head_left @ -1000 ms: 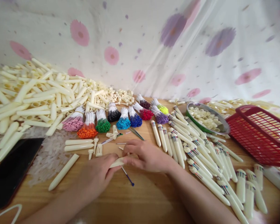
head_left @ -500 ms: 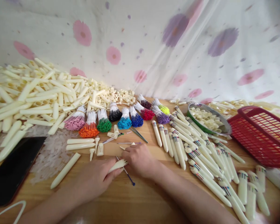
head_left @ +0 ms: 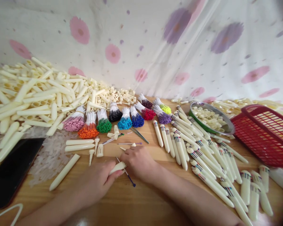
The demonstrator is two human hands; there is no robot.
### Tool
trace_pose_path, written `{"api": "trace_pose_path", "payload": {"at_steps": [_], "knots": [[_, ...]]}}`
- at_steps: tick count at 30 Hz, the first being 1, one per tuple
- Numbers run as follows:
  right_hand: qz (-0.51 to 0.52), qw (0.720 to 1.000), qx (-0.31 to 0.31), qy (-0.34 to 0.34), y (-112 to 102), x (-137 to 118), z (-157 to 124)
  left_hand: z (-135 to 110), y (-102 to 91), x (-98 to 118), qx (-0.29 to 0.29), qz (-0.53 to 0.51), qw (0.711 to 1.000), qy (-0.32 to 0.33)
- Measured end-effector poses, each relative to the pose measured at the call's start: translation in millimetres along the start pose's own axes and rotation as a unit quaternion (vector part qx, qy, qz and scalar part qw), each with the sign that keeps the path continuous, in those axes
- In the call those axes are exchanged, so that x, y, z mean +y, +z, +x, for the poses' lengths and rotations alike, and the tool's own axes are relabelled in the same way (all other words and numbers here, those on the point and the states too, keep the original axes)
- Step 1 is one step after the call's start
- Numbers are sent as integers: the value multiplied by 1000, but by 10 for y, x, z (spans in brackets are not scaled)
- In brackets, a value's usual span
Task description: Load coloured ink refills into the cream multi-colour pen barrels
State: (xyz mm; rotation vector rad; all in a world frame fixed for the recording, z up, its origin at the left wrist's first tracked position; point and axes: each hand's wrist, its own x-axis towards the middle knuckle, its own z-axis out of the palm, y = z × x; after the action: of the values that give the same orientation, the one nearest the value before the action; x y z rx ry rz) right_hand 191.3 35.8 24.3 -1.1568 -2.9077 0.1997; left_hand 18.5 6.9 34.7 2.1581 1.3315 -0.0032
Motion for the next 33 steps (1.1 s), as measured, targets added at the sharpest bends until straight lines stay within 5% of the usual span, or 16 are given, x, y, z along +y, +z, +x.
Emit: {"api": "trace_pose_path", "payload": {"at_steps": [9, 12, 16, 19, 22, 25, 27, 29, 33], "knots": [[-2, 986, -156, 51, -126, -54, 24, 36, 56, 81, -26, 138, 990, 4], [-7, 989, -136, 62, -123, -49, 31, 48, 42, 65, -9, 73, 997, -9], [-12, 998, -54, 23, -64, -3, 27, 62, 40, 6, -26, -145, 989, -23], [-12, 999, -26, -18, -15, 27, 32, 69, 70, -19, -81, -312, 945, -48], [-4, 999, -22, -29, -53, 33, 41, 67, 62, -4, -156, -473, 860, -113], [23, 999, -42, -15, -216, 62, 5, 68, 13, 12, -217, -561, 788, -135], [84, 996, -15, -4, -352, 115, -57, 69, -5, 9, -241, -587, 764, -121], [203, 978, 43, 1, -461, 176, -129, 64, 9, 8, -202, -580, 783, -100], [371, 918, 106, 89, -486, 162, -158, 39, 88, 42, 40, -382, 923, -28]]}}
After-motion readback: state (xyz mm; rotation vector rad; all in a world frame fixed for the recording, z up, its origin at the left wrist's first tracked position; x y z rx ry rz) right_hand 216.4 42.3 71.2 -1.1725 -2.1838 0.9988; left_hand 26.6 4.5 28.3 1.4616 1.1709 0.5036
